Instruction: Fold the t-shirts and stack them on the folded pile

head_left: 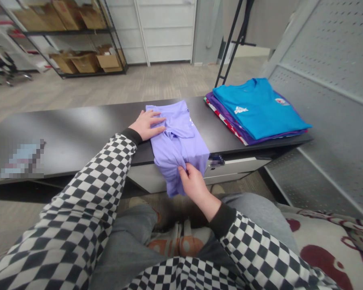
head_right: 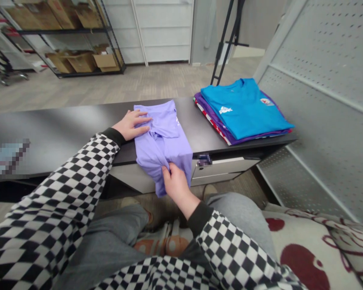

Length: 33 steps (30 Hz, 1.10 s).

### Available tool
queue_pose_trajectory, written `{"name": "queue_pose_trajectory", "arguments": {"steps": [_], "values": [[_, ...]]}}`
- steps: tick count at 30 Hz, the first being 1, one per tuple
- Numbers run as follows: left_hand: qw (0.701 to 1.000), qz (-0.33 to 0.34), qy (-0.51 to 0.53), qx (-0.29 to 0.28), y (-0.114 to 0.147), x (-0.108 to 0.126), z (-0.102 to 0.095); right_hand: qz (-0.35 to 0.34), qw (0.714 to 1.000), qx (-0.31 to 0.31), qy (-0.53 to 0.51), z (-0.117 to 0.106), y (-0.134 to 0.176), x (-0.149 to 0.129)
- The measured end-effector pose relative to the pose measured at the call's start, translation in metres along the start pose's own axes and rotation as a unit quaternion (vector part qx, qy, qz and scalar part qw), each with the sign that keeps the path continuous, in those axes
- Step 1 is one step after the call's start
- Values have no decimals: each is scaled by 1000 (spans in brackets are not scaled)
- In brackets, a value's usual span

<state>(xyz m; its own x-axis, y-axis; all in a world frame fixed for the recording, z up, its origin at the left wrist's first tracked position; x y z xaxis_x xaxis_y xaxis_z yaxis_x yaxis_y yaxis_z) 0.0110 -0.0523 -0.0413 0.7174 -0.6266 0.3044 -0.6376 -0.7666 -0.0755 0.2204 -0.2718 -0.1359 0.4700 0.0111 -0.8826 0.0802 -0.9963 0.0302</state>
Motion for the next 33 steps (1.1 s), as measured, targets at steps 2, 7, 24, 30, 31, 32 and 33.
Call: {"name": "queue_pose_trajectory", "arguments": {"steps": [2,7,24,30,31,32,33], "values": [[999,39,14,-14,4,17,2,-25,1000,4,13,-1,1,-8],[991,62,35,-113,5,39,18,28,995,-42,90,4,-5,-8],[995,-6,70,66,20,33,-11,152,912,-215,315,-10,-23,45],[899,-104,164,393,178,82,17,137,928,-178,297,-84,-15,57],[893,-120,216,377,199,93,42,134,943,-144,268,-94,-13,59],[883,-159,278,344,213,100,70,126,959,-109,227,-101,-11,61],[862,-200,350,308,221,105,100,113,974,-80,178,-103,-9,61]]}}
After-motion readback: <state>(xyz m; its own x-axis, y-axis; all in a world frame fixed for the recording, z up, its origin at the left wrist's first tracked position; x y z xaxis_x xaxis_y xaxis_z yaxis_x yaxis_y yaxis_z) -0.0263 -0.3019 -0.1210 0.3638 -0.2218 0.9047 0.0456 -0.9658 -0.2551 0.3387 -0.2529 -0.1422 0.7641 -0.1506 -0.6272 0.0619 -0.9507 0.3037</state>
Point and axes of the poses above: each hand's wrist, its own y-axis away from the middle knuckle, its own z-axis out of the palm, x = y × z, the point moved 6 cm from there along -y, towards the middle knuckle, and after that the axes turned 10 degrees about -x, right-handed, at the moved point
